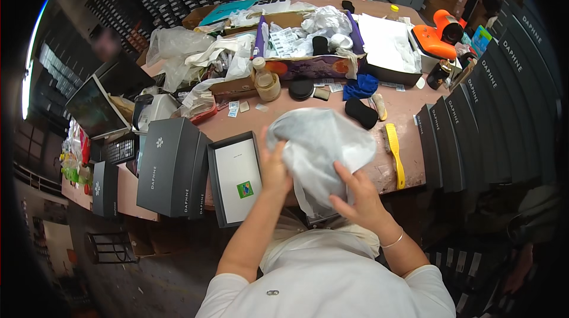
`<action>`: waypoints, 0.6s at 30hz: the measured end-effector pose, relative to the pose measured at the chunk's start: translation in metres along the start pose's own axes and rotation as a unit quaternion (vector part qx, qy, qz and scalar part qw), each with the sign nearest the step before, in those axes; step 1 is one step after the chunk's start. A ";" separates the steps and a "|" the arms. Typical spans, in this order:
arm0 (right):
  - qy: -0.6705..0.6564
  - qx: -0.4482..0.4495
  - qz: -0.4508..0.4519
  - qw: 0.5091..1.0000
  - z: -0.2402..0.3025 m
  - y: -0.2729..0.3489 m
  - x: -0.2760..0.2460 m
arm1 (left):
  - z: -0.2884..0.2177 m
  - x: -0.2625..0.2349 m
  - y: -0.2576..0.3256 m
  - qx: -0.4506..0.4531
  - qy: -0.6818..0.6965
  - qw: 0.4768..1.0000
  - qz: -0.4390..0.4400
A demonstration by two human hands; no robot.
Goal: Inspect shoes, wrap them in protective paper, and pack them into shoeboxes.
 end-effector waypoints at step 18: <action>0.297 0.164 0.135 0.931 -0.089 -0.036 0.060 | -0.011 -0.146 0.052 0.136 -0.687 0.697 0.150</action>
Point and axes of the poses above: each hand's wrist, its own y-axis away from the middle knuckle, its own x-axis out of the palm, z = x × y, the point moved 1 cm from there along -y, towards the middle knuckle, and after that the axes turned 10 degrees about x, right-handed, at the moved point
